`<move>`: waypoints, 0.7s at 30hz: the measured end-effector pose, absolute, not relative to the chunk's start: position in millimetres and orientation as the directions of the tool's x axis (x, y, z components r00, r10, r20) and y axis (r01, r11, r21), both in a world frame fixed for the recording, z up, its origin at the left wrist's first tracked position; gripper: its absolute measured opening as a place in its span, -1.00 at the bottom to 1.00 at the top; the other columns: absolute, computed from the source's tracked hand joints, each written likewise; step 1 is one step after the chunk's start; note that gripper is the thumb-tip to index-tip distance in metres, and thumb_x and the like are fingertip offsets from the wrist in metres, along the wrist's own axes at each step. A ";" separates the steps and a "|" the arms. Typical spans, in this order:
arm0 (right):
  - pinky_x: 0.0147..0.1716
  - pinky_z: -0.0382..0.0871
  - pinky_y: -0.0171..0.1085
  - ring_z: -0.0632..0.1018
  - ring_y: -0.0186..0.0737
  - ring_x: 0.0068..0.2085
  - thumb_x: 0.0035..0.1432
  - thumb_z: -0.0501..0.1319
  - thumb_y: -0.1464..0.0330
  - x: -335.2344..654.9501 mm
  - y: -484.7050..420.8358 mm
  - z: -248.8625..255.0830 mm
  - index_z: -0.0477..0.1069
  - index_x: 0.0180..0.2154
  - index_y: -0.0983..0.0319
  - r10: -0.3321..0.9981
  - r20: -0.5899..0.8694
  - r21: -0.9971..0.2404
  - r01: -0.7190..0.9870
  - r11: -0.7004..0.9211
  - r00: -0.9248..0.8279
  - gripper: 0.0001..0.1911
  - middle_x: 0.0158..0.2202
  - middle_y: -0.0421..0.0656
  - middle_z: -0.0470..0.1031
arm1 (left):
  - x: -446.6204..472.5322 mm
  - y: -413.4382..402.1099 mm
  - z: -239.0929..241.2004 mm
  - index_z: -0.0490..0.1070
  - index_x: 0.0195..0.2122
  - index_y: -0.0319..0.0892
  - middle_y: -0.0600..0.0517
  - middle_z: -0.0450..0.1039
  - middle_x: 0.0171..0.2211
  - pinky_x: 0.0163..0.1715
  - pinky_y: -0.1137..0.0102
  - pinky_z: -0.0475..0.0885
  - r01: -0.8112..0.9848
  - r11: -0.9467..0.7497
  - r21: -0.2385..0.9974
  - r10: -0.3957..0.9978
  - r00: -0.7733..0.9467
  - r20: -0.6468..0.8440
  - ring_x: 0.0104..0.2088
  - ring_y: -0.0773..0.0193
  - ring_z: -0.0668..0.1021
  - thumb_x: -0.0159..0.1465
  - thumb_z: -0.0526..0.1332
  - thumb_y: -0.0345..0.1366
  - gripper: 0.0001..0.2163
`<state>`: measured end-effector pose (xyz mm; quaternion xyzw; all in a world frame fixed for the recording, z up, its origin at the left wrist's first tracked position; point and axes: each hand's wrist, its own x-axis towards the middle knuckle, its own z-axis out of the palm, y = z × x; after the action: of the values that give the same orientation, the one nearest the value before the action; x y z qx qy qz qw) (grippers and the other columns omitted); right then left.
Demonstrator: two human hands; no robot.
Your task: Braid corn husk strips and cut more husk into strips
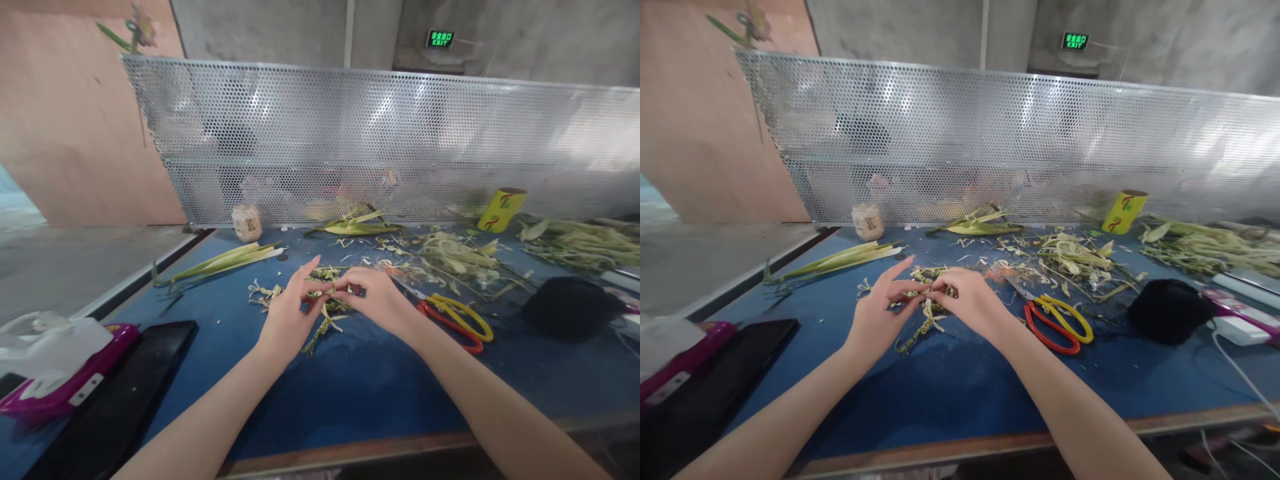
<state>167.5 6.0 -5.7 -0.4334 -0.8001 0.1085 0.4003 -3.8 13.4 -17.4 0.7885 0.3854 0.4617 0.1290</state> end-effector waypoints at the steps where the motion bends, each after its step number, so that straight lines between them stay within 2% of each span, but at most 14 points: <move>1: -0.44 0.23 -0.38 0.35 -0.38 -0.44 0.06 0.17 0.40 167.4 5.9 -5.5 0.43 -0.42 0.24 0.767 0.559 -0.502 0.608 0.615 -0.314 -0.92 -0.46 -0.20 0.42 | -3.4 13.7 -17.8 0.11 0.08 -0.04 0.13 0.53 -0.31 -0.35 0.42 0.49 0.468 -0.667 0.580 0.734 0.277 0.620 -0.45 0.35 0.57 0.13 0.17 -0.38 -0.52; 6: -0.42 0.23 -0.38 0.37 -0.37 -0.41 0.04 0.18 0.47 167.2 4.5 -3.0 0.41 -0.43 0.25 0.742 0.583 -0.460 0.618 0.638 -0.331 -0.95 -0.46 -0.20 0.41 | -2.8 14.6 -20.8 0.04 0.12 -0.03 0.10 0.51 -0.28 -0.42 0.47 0.49 0.398 -0.676 0.620 0.735 0.297 0.610 -0.47 0.39 0.56 0.15 0.15 -0.39 -0.49; 11: -0.45 0.22 -0.38 0.36 -0.38 -0.45 0.03 0.19 0.47 166.0 3.3 -0.9 0.37 -0.48 0.25 0.747 0.587 -0.474 0.615 0.630 -0.312 -0.93 -0.50 -0.23 0.39 | -4.3 14.4 -22.2 -0.06 0.18 -0.01 0.10 0.51 -0.25 -0.34 0.46 0.49 0.429 -0.712 0.555 0.695 0.318 0.645 -0.41 0.39 0.55 0.17 0.13 -0.35 -0.44; 14: -0.44 0.23 -0.38 0.36 -0.38 -0.45 0.04 0.18 0.46 164.7 3.0 -1.0 0.38 -0.50 0.24 0.733 0.605 -0.469 0.604 0.644 -0.312 -0.91 -0.51 -0.22 0.40 | -4.4 14.7 -22.6 -0.04 0.18 -0.04 0.08 0.52 -0.25 -0.26 0.43 0.48 0.434 -0.744 0.508 0.656 0.327 0.680 -0.31 0.36 0.55 0.19 0.11 -0.35 -0.46; 18: -0.43 0.25 -0.35 0.38 -0.35 -0.44 0.04 0.20 0.36 165.0 2.2 0.7 0.41 -0.44 0.23 0.727 0.633 -0.458 0.629 0.628 -0.266 -0.93 -0.49 -0.20 0.42 | -4.0 15.1 -22.0 0.03 0.14 -0.07 0.07 0.52 -0.27 -0.28 0.43 0.49 0.446 -0.725 0.525 0.667 0.268 0.695 -0.27 0.33 0.55 0.18 0.12 -0.36 -0.50; 21: -0.41 0.26 -0.32 0.40 -0.33 -0.41 0.03 0.20 0.27 166.9 1.1 3.2 0.43 -0.36 0.21 0.724 0.647 -0.437 0.661 0.610 -0.240 -0.85 -0.44 -0.19 0.44 | -3.6 15.0 -22.0 -0.01 0.15 -0.08 0.09 0.51 -0.31 -0.36 0.48 0.48 0.405 -0.710 0.576 0.691 0.243 0.681 -0.33 0.37 0.55 0.15 0.14 -0.39 -0.46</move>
<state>166.9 1.1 3.2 -0.4401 -0.7866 0.0366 0.4315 -3.6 15.0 -22.0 0.7754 0.3534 0.5038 0.1421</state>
